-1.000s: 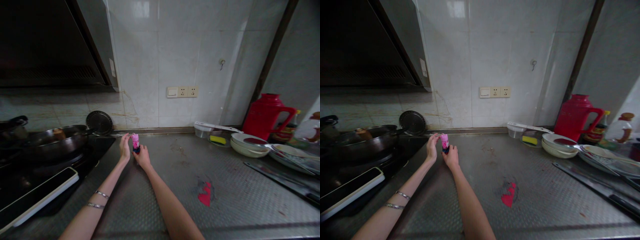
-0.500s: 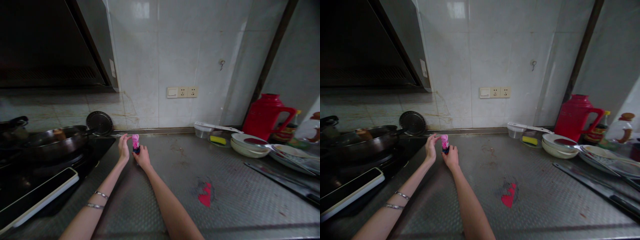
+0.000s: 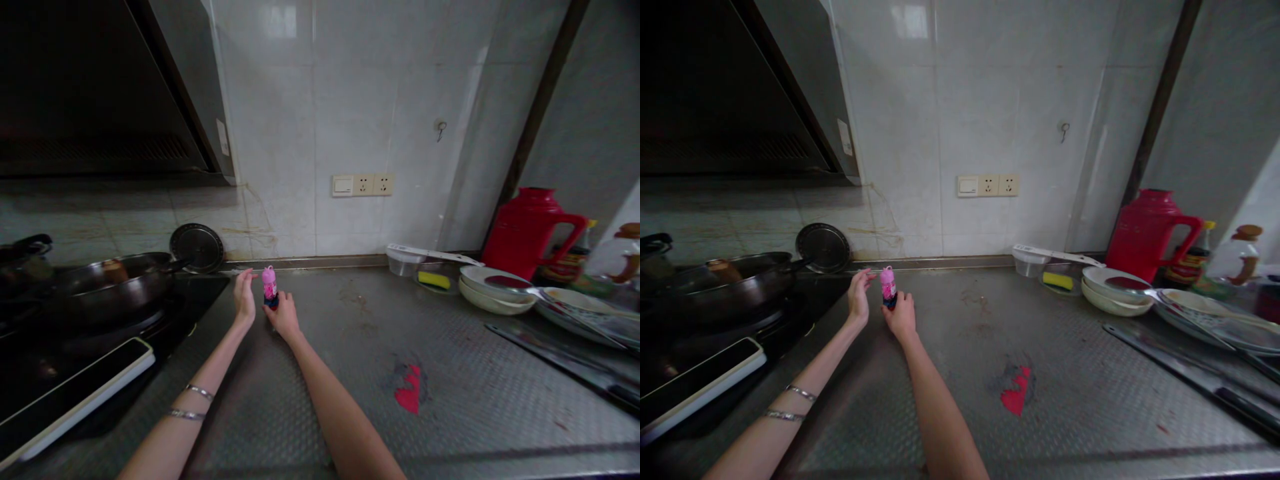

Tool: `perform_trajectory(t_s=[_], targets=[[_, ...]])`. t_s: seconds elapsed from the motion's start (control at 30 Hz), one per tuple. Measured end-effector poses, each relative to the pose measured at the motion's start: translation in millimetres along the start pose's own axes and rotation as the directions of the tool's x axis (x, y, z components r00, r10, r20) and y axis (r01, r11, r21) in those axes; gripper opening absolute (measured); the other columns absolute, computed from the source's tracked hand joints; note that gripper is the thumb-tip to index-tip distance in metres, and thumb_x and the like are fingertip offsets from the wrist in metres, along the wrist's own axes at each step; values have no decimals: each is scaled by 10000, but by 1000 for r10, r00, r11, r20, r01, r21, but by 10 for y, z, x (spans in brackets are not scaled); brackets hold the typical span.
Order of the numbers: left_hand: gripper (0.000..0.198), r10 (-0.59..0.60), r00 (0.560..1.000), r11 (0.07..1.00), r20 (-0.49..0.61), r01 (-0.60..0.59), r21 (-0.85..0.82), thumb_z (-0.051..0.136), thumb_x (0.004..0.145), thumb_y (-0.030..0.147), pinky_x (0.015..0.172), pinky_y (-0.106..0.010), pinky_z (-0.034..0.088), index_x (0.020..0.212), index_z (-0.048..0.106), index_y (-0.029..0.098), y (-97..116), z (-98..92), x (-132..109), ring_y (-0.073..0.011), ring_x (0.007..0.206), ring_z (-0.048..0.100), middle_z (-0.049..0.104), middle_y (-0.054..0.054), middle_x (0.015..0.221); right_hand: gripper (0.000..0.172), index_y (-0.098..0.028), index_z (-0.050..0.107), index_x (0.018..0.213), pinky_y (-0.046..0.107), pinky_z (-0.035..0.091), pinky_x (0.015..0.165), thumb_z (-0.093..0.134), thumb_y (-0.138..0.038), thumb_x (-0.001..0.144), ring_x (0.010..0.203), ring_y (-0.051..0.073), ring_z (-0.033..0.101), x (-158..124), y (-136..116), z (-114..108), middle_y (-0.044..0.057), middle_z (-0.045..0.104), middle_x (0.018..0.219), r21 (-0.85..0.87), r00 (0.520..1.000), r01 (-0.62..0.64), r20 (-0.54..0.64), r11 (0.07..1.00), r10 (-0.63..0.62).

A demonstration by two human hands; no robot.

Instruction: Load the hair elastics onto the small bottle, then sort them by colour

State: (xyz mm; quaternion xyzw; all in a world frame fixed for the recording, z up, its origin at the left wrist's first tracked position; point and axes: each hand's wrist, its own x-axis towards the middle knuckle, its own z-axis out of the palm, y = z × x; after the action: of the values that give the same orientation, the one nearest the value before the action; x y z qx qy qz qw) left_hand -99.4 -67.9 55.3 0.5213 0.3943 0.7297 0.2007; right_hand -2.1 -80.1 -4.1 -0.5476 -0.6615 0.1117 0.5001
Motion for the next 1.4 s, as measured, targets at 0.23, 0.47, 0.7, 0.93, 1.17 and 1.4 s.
perform_trajectory(t_s=[0.23, 0.47, 0.7, 0.93, 1.17, 1.4], targets=[[415, -86, 990, 991, 111, 97, -93, 426, 805, 405, 951, -353, 353, 1132, 514, 165, 50, 57, -25, -206, 1085, 515, 587, -98, 1121, 416, -178, 506, 1033, 338, 422, 797, 638, -346, 676, 890, 215, 520, 13, -8, 3, 87, 488, 958, -5, 1000, -19, 9, 1000, 19], [421, -49, 999, 998, 17, 50, -42, 452, 788, 432, 924, -379, 380, 1099, 541, 163, 95, 32, -24, -217, 1011, 548, 624, -93, 1014, 408, -179, 505, 1012, 344, 421, 796, 643, -350, 668, 880, 210, 519, 19, -6, 5, 80, 488, 949, 8, 1000, -21, 11, 1000, 21], [408, -94, 990, 994, 109, 100, -45, 487, 784, 404, 974, -354, 334, 1124, 538, 185, 42, 68, -43, -216, 1133, 470, 529, -89, 1212, 418, -173, 508, 1019, 340, 422, 800, 650, -339, 663, 888, 215, 522, 18, -33, -27, 88, 491, 960, -14, 999, -33, 23, 999, 34], [372, -36, 999, 998, 25, 37, -51, 453, 793, 388, 927, -373, 380, 1074, 550, 165, 94, 45, -41, -211, 1005, 559, 635, -81, 988, 417, -168, 506, 1021, 347, 423, 803, 637, -357, 673, 899, 218, 521, 20, -26, -21, 94, 492, 970, -8, 999, -29, 31, 1000, 29], [414, -102, 989, 988, 106, 113, -105, 554, 745, 370, 956, -358, 377, 1105, 514, 168, 98, 112, -53, -218, 1097, 512, 567, -115, 1151, 402, -170, 510, 1006, 349, 419, 809, 652, -322, 662, 897, 223, 518, 13, -43, -34, 92, 497, 957, -7, 1000, -26, 17, 1000, 26], [599, -71, 979, 992, 189, 88, -86, 704, 593, 242, 967, -390, 365, 1138, 467, 164, -34, 195, -35, -233, 1095, 512, 535, -142, 1186, 339, -172, 507, 980, 342, 427, 792, 624, -266, 676, 860, 209, 521, 10, -36, -24, 83, 491, 942, 1, 1000, -12, 15, 1000, 12]])
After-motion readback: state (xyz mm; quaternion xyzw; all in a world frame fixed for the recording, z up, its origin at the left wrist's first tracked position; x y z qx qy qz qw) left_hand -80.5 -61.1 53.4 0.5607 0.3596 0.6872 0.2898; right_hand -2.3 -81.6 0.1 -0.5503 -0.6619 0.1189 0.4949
